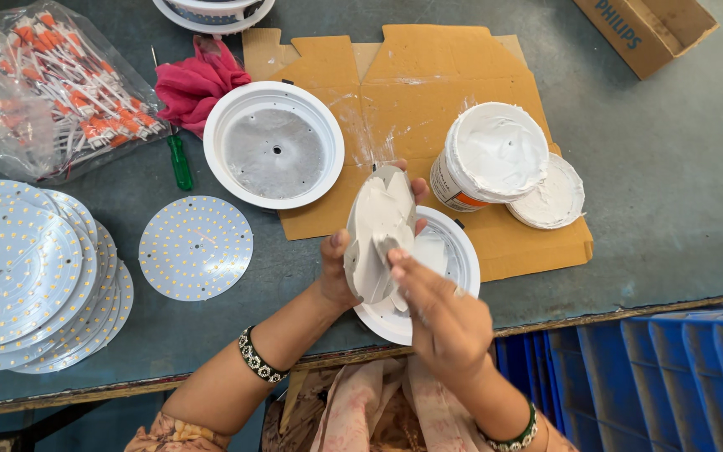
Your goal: The person applies a white paste-like compound to the inner surface of circular white plastic housings using a small metal spatula. They scoop the compound from a container, spread it evenly inside each housing, and place the finished units into a blue crate.
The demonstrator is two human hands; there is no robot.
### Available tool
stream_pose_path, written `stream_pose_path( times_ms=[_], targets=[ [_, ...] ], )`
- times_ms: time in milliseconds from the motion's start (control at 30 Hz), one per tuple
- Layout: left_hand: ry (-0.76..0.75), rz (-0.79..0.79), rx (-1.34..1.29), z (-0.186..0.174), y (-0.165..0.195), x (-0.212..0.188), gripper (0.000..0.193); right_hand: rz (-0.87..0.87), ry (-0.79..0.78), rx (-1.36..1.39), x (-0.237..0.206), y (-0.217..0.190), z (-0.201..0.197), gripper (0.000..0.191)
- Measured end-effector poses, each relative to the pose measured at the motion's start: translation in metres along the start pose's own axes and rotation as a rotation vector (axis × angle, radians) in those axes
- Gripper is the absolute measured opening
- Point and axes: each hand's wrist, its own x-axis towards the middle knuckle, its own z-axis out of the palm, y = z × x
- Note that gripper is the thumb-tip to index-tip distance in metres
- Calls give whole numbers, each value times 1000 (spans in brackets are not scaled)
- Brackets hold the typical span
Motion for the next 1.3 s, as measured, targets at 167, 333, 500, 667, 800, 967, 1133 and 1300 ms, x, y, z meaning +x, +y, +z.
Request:
stream_pose_path(
  times_ms=[167, 333, 500, 667, 800, 967, 1133, 1300],
  targets=[
    [-4, 27, 36, 2, 7, 2, 120, -78, 45, 47, -15, 0, -11, 21],
    [-16, -34, -58, 6, 6, 2, 118, 124, 65, 4, -39, 14, -25, 20],
    [-115, -127, 168, 14, 9, 0, 124, 437, 247, 115, -70, 28, -41, 19],
    [-363, -78, 1827, 28, -23, -6, 122, 593, 453, 39, -110, 53, -95, 19],
    [-450, -113, 2179, 41, -64, -5, 120, 542, 485, 137, -148, 67, -129, 21],
    [-326, 19, 2282, 55, -64, -8, 108, 586, 612, 292, -185, 89, -161, 27],
    [-146, 65, 2338, 73, -60, -28, 86, 692, 694, 695, -207, 125, -178, 27],
    [500, -337, 2058, 75, -62, -40, 66, 922, 757, 1341, -223, 179, -173, 21]
  ],
)
